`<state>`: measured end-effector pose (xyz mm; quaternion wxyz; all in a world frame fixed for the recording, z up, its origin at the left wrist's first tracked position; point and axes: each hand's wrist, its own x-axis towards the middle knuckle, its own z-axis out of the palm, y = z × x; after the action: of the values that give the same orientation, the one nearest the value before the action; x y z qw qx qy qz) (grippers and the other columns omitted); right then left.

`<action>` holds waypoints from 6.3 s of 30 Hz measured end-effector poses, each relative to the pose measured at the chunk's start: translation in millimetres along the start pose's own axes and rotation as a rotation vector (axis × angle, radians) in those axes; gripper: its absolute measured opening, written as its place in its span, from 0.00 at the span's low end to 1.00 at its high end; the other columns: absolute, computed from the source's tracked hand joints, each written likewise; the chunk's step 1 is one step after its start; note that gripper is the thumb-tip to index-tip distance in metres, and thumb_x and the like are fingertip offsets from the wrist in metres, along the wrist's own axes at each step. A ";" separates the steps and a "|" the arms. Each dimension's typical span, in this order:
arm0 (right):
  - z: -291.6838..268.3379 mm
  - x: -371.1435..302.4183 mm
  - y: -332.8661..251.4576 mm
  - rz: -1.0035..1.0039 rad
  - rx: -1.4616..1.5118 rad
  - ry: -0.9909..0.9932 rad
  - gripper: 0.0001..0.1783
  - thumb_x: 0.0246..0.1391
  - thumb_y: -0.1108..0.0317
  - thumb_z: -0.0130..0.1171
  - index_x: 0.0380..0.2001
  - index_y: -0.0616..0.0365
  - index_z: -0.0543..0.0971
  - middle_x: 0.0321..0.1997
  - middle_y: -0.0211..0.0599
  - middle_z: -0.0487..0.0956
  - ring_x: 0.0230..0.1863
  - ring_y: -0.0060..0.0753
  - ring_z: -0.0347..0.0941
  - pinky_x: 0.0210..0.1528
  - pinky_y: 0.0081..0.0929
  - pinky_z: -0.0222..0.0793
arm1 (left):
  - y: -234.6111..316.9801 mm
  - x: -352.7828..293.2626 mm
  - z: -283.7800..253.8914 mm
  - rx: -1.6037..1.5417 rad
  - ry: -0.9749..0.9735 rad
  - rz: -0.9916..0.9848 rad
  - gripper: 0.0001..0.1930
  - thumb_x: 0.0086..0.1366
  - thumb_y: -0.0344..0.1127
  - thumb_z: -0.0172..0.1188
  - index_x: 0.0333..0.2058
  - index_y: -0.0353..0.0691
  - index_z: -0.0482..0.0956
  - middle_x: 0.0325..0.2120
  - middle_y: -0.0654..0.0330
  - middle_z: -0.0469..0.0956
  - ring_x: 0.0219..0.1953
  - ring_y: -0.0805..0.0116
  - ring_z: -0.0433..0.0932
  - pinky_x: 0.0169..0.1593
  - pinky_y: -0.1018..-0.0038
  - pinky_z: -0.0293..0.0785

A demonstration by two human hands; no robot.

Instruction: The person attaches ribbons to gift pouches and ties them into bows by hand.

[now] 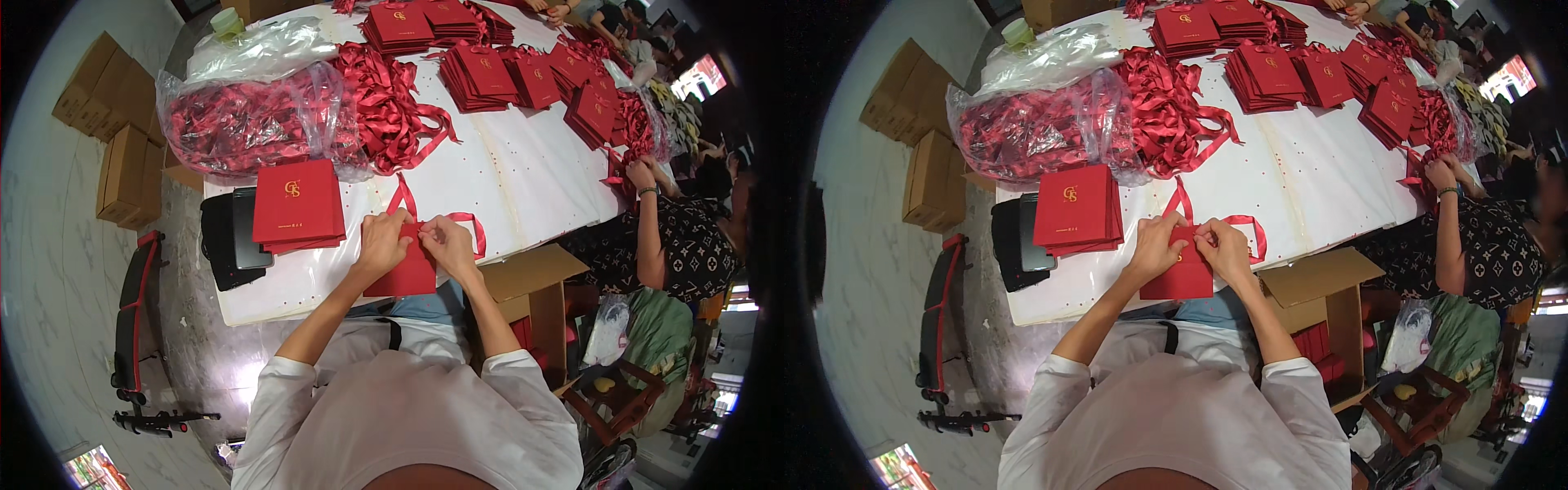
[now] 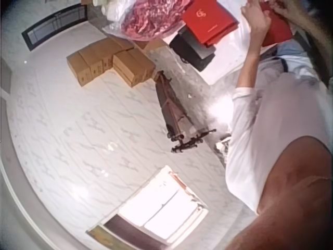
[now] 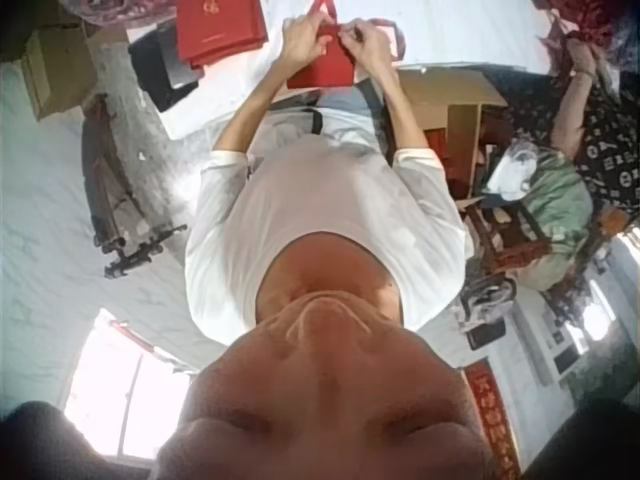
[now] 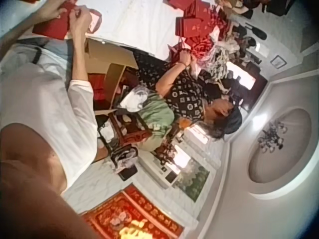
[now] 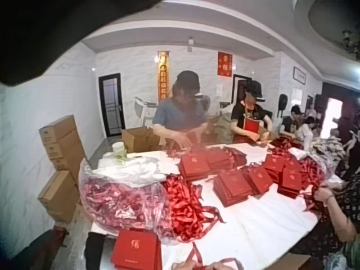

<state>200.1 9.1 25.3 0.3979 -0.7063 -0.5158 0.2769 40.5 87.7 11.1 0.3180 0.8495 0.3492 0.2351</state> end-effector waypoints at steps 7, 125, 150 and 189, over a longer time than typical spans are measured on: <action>2.7 -1.4 -8.5 -0.078 -0.163 0.026 0.08 0.48 0.72 0.67 0.32 0.61 0.79 0.26 0.43 0.80 0.27 0.38 0.79 0.31 0.31 0.73 | 17.0 -3.6 4.1 0.036 0.059 -0.031 0.16 0.50 0.24 0.64 0.39 0.43 0.75 0.34 0.59 0.81 0.40 0.57 0.77 0.48 0.61 0.61; 47.2 -26.1 -31.1 -0.124 -0.105 0.057 0.07 0.47 0.72 0.65 0.27 0.57 0.74 0.23 0.38 0.78 0.26 0.42 0.77 0.28 0.37 0.71 | 2.8 -53.0 0.9 0.028 0.330 -0.007 0.07 0.56 0.22 0.57 0.33 0.40 0.78 0.28 0.55 0.76 0.34 0.51 0.70 0.41 0.60 0.68; 0.2 16.2 22.5 -0.252 0.110 -0.440 0.15 0.65 0.60 0.56 0.36 0.63 0.82 0.26 0.43 0.78 0.32 0.34 0.75 0.40 0.32 0.70 | 14.9 -34.0 -34.7 -0.165 0.005 0.021 0.11 0.56 0.31 0.67 0.37 0.40 0.78 0.32 0.53 0.75 0.36 0.51 0.75 0.40 0.63 0.73; 14.7 42.9 14.4 -0.048 -0.317 -0.072 0.11 0.50 0.62 0.68 0.28 0.58 0.79 0.25 0.39 0.82 0.28 0.38 0.80 0.32 0.33 0.72 | -5.2 1.2 1.9 0.086 0.210 -0.087 0.10 0.59 0.35 0.66 0.37 0.39 0.79 0.28 0.57 0.77 0.30 0.58 0.78 0.34 0.64 0.73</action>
<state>209.1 51.7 6.1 0.2695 -0.7373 -0.5837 0.2076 40.2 90.7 6.4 0.2529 0.8172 0.4267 0.2936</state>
